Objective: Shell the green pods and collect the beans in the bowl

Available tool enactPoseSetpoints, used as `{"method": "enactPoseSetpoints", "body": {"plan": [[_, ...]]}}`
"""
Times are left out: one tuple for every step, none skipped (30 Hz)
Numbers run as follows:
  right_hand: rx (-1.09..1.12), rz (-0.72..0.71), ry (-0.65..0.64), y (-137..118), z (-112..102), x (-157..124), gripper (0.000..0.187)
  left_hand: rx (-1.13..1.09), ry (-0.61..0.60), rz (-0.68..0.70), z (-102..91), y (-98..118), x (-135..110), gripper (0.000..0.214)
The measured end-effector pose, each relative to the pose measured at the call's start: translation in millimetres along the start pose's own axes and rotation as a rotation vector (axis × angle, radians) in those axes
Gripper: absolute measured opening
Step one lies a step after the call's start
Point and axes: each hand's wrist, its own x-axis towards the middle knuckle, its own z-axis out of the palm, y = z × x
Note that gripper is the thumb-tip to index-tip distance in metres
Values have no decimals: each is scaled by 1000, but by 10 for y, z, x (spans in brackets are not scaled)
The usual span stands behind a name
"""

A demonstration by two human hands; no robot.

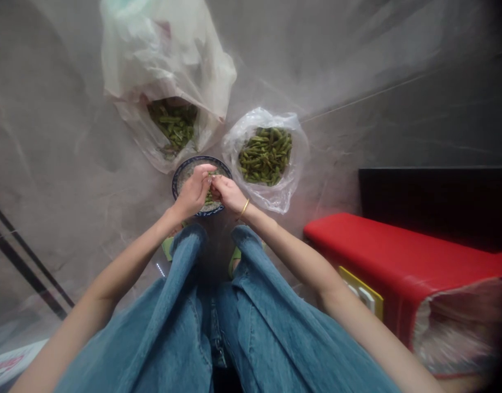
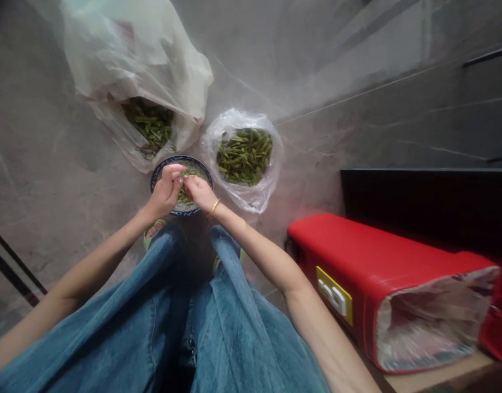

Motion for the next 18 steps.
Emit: {"method": "enactPoseSetpoints", "body": {"plan": [[-87,-89,47,40,9,2,40,-36,22,-29,26,7,-3,29],[-190,-183,94,73,14,1,38,-77,50,-64,51,17,-6,29],[-305,-276,136,98,12,-2,37,-120,83,-102,76,27,-8,30],[-428,-367,170,118,4,-3,35,-165,114,-144,99,38,-12,31],[-556,-452,195,134,-9,-2,35,-215,140,-194,119,46,-18,31],[-684,-528,208,147,-29,3,36,-270,156,-255,137,52,-25,32],[-808,-596,212,161,-52,12,37,-334,155,-327,151,55,-33,31],[-924,-657,213,175,-78,22,39,-402,141,-404,164,55,-43,30],[-1030,-711,214,189,-105,32,40,-465,123,-475,175,53,-52,29],[-1124,-757,215,202,-132,39,40,-512,112,-528,186,51,-60,27],[-1201,-798,216,213,-156,41,40,-538,115,-556,195,51,-67,25],[-1260,-835,215,221,-179,35,39,-540,131,-558,205,53,-71,24],[-1300,-870,212,225,-198,24,38,-522,159,-541,214,58,-73,23],[-1321,-903,207,226,-215,8,36,-490,190,-514,223,65,-73,22],[-1330,-935,200,223,-229,-11,35,-455,215,-488,231,75,-71,22],[-1332,-960,190,218,-241,-29,33,-426,231,-470,237,86,-67,22],[-1334,-978,180,211,-249,-44,32,-409,238,-464,242,97,-64,22],[-1338,-991,169,203,-255,-54,30,-407,240,-472,245,106,-59,23]]}}
